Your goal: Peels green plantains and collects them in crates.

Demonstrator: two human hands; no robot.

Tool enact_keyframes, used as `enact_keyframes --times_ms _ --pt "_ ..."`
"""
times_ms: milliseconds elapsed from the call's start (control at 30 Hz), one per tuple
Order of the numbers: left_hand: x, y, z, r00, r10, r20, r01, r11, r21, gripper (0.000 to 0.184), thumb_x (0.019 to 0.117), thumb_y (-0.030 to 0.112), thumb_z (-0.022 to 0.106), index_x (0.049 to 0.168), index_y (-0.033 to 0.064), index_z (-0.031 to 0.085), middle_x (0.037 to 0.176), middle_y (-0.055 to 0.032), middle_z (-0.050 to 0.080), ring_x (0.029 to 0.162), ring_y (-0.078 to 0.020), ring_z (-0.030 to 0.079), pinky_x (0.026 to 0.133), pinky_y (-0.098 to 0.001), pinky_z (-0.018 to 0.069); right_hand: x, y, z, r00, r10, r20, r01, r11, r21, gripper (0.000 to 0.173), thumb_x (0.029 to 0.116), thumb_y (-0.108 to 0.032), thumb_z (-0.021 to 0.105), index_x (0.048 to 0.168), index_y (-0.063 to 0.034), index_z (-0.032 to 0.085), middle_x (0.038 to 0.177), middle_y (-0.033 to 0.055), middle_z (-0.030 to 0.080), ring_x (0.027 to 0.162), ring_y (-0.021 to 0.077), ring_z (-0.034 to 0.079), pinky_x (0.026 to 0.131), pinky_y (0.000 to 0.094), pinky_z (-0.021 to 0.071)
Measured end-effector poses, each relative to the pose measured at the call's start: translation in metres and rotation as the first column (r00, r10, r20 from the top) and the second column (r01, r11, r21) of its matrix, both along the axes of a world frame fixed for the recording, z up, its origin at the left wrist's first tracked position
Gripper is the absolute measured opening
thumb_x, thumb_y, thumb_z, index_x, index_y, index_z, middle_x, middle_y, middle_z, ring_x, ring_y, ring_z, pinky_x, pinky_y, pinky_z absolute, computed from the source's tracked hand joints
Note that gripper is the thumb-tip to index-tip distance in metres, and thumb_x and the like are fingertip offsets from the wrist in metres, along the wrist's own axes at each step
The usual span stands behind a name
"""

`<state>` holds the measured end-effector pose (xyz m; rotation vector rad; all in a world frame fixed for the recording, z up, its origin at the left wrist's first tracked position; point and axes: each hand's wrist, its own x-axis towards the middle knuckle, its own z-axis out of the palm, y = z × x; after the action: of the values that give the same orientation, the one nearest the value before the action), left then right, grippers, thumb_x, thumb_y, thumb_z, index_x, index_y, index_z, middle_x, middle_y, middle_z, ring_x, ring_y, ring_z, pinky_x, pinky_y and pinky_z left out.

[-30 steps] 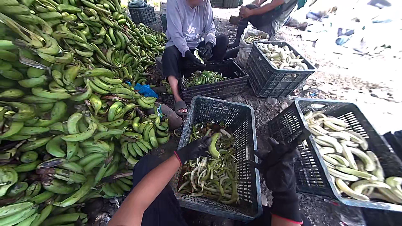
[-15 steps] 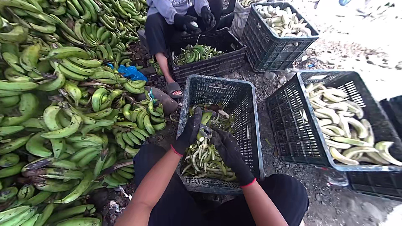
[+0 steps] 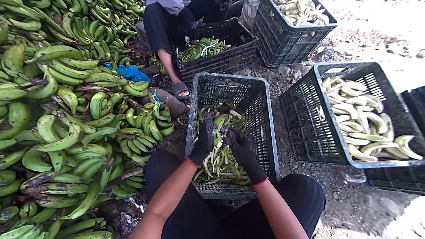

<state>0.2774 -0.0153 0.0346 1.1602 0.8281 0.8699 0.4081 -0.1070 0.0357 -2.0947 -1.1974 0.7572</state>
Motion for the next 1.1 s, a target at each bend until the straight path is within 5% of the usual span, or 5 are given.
enact_keyframes --times_ms 267,467,633,800,1100 --pt "0.028 -0.024 -0.004 0.952 0.198 -0.234 -0.228 0.968 -0.109 0.064 0.1115 0.045 0.011 0.139 0.0033 0.051 0.119 -0.0212 0.060 0.103 -0.0281 0.062 0.087 -0.0485 0.0537 0.011 0.016 -0.018 0.991 -0.122 0.047 0.124 0.991 -0.043 0.055 0.0965 -0.058 0.057 0.140 -0.0250 0.060 0.135 0.0285 0.056 0.126 0.0513 0.049 0.093 0.0720 0.0407" --pt "0.020 -0.027 -0.011 0.990 0.134 -0.042 -0.139 0.906 -0.399 0.065 0.1087 0.055 0.012 0.113 0.0070 0.056 0.070 -0.0098 0.058 0.051 -0.0188 0.056 0.044 -0.0317 0.0493 0.030 0.020 -0.031 0.984 -0.179 0.001 0.179 0.984 -0.023 0.054 0.0983 -0.060 0.055 0.136 -0.0217 0.063 0.127 0.0241 0.063 0.118 0.0470 0.056 0.090 0.0715 0.0424" --pt "0.000 -0.016 -0.007 0.998 0.058 -0.004 -0.056 0.938 -0.343 0.069 0.1090 0.054 0.009 0.125 0.0076 0.058 0.076 -0.0074 0.064 0.052 -0.0133 0.057 0.047 -0.0267 0.0505 0.045 0.010 -0.019 0.978 -0.163 -0.131 0.171 0.983 0.059 0.063 0.0997 -0.068 0.043 0.133 -0.0184 0.062 0.112 0.0170 0.067 0.102 0.0363 0.063 0.082 0.0633 0.0467" --pt "0.003 -0.010 -0.004 0.998 0.058 0.024 -0.047 0.943 -0.330 0.058 0.1093 0.053 0.014 0.114 0.0121 0.056 0.074 -0.0038 0.059 0.057 -0.0124 0.057 0.050 -0.0269 0.0502 0.023 0.007 -0.019 0.991 0.120 0.057 -0.119 0.993 -0.014 0.063 0.1009 -0.063 0.041 0.134 -0.0142 0.063 0.122 0.0219 0.065 0.117 0.0437 0.059 0.093 0.0684 0.0438" --pt "0.005 -0.020 -0.019 0.993 -0.002 -0.117 -0.033 0.956 -0.291 0.031 0.1127 0.026 0.029 0.126 0.0089 0.052 0.085 -0.0064 0.057 0.064 -0.0138 0.056 0.056 -0.0292 0.0503 0.017 0.008 -0.029 0.975 0.175 0.139 -0.172 0.985 -0.031 0.075 0.0953 -0.076 0.035 0.127 -0.0158 0.067 0.120 0.0201 0.066 0.119 0.0443 0.058 0.089 0.0681 0.0443"
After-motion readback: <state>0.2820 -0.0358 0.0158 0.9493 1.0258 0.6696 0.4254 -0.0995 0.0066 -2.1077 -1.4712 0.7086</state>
